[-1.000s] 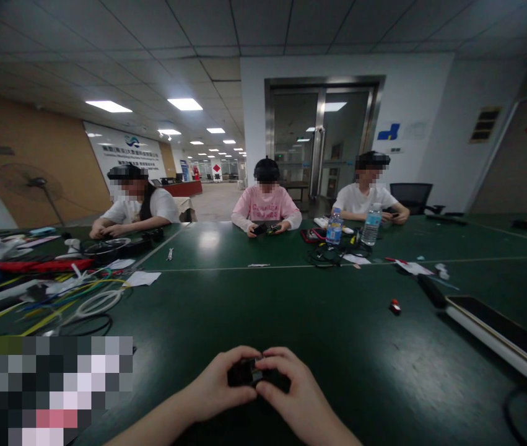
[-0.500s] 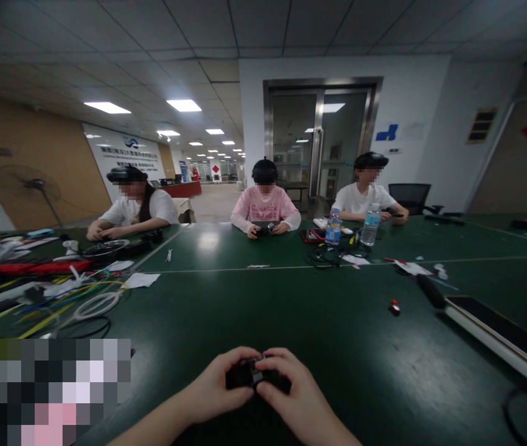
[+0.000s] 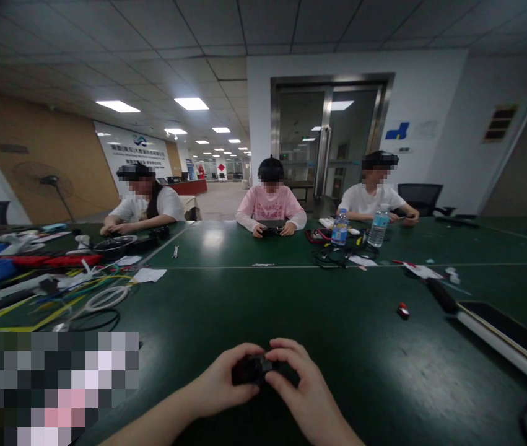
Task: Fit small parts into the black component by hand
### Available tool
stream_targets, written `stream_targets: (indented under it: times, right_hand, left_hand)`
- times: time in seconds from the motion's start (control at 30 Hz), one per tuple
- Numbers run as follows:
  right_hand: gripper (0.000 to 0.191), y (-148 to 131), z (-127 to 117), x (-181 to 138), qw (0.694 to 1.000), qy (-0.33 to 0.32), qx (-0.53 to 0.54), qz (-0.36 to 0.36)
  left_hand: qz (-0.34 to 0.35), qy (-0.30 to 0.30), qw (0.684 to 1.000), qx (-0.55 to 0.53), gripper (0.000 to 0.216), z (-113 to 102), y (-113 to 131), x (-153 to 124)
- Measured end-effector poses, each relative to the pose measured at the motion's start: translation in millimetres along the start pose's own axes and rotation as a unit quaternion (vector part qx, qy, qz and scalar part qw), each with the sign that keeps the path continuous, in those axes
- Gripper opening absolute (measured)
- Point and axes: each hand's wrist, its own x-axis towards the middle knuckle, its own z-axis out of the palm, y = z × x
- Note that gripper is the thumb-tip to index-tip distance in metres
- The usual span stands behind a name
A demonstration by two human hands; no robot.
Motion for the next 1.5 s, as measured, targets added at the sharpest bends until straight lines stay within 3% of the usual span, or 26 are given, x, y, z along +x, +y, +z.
stream_targets:
  times: [0.23,0.43,0.67,1.1,1.5]
  right_hand:
    - [0.029,-6.5,-20.3,4.0,0.995,0.095,0.038,0.021]
    - [0.043,-9.0,-28.7,4.8,0.973,0.186,0.134,0.026]
    - [0.041,-1.5,-32.3,6.3,0.949,0.224,0.206,0.08]
    - [0.046,1.1,-27.0,4.5,0.959,0.169,0.215,0.08]
    - [0.039,-3.3,-15.1,1.5,0.988,0.068,0.127,0.051]
  left_hand:
    - [-0.031,-0.014,0.998,-0.045,0.046,-0.7,-0.6,-0.9]
    - [-0.053,-0.007,0.998,-0.025,0.045,-0.7,-0.4,-1.3]
    - [-0.055,-0.015,0.998,-0.038,0.047,-3.3,4.2,-2.6]
    - [-0.046,-0.018,0.998,-0.033,0.048,-2.5,0.9,-2.0]
    - [-0.046,-0.016,0.998,-0.028,0.048,-1.3,-0.9,-0.9]
